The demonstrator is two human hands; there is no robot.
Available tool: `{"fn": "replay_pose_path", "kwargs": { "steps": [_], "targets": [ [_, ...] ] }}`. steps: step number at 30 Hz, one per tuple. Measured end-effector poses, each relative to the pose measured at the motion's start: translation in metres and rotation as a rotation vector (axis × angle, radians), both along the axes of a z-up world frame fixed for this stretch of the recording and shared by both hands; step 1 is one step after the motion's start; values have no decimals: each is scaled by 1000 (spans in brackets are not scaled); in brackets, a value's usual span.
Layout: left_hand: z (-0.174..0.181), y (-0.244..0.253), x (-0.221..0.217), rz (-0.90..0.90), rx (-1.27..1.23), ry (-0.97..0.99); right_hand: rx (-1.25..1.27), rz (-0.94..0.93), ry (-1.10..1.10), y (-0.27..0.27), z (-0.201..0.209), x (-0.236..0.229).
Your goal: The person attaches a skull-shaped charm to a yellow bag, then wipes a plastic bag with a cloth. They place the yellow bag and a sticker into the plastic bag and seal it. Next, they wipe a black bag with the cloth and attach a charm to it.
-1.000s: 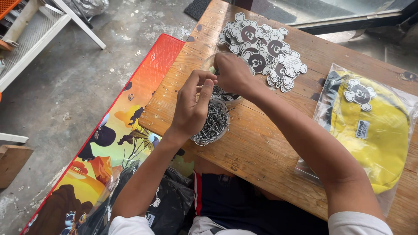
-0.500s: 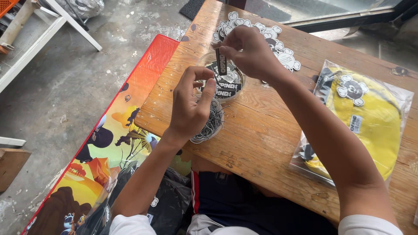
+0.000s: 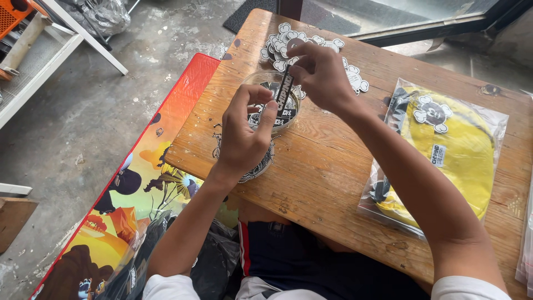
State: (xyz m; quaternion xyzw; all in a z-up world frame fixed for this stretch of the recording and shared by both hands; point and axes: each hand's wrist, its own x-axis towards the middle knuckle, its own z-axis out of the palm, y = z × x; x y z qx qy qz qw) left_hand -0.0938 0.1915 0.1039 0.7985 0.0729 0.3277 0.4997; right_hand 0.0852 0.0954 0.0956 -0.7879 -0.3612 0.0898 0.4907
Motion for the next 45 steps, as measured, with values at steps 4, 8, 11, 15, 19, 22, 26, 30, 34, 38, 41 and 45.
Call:
{"fn": "replay_pose_path", "kwargs": {
  "steps": [4,8,11,15,19,22,26,30,34,38,41,45],
  "targets": [
    [-4,-6,6,13,33,52,56,-40,174,-19,18,-8],
    [-6,-28,12,-76,-29,88,183,-9,259,-70,46,-40],
    [-1,-51,14,-338,-239,63,241,-21,154,-126,55,-65],
    [13,-98,18,-787,-489,174,270,-188,-178,-203,55,-105],
    [2,-154,38,-853,-404,282,245,-330,-281,-270,43,-132],
    [-14,-180,54,-1087,-429,347,76,-267,-349,-319,39,-148],
    [-23,-200,60,-1496,-589,528,-93,-220,-517,-357,25,-172],
    [-30,-202,62,-1620,-456,561,-46,-173,-669,-369,21,-185],
    [-50,-197,65,-1359,-119,381,-77,-297,-589,-375,14,-201],
    [-69,-189,63,-1147,760,34,-136,-300,-336,-374,-9,-218],
    [-75,-185,58,-1014,1064,-48,-102,-193,-277,-368,-22,-225],
    [-63,-189,58,-838,790,-394,-250,-62,-207,-363,-34,-226]
  ]
}}
